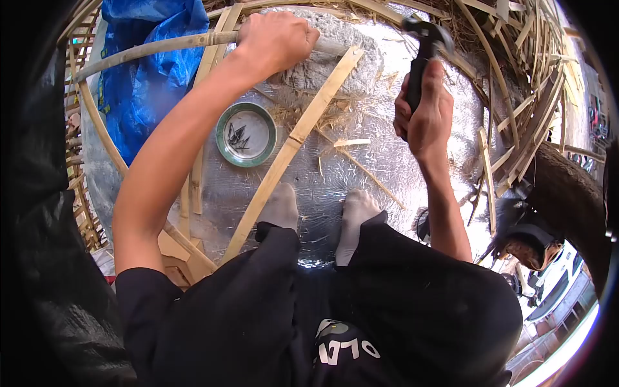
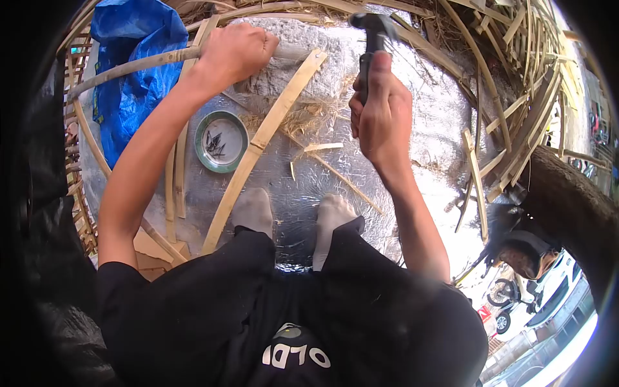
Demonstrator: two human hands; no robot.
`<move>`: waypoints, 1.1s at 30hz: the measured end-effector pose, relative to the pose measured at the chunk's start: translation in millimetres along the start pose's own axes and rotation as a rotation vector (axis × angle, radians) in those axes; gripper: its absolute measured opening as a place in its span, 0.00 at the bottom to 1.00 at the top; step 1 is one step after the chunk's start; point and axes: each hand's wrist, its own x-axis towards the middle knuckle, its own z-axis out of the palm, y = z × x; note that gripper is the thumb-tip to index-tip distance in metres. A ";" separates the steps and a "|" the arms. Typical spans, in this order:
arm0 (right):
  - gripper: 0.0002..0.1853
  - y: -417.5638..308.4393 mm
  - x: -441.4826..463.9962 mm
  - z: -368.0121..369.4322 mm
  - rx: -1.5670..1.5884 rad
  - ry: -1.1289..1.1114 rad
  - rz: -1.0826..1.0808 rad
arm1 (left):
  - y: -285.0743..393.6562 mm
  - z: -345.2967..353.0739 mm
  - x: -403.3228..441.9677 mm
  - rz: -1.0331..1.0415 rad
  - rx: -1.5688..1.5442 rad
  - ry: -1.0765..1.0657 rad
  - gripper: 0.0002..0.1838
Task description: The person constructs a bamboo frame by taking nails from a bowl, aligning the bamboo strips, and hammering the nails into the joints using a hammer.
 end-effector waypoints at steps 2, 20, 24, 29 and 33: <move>0.37 24.1 11.2 7.6 0.004 -0.091 0.196 | -1.3 0.8 -4.6 0.006 -0.003 -0.014 0.26; 0.37 -26.9 8.2 -40.7 0.220 -0.037 0.227 | -1.1 -85.5 -18.8 -0.198 0.037 0.020 0.34; 0.37 -9.0 5.6 -42.0 0.157 -0.079 0.327 | 19.8 -203.0 -49.7 -0.314 0.434 0.168 0.34; 0.36 1.2 3.9 -46.3 0.154 -0.130 0.306 | 61.9 -272.4 -79.5 -0.569 0.318 0.115 0.19; 0.35 -2.1 4.4 -49.8 0.198 -0.150 0.345 | 64.6 -308.0 -105.2 -0.573 0.258 0.456 0.12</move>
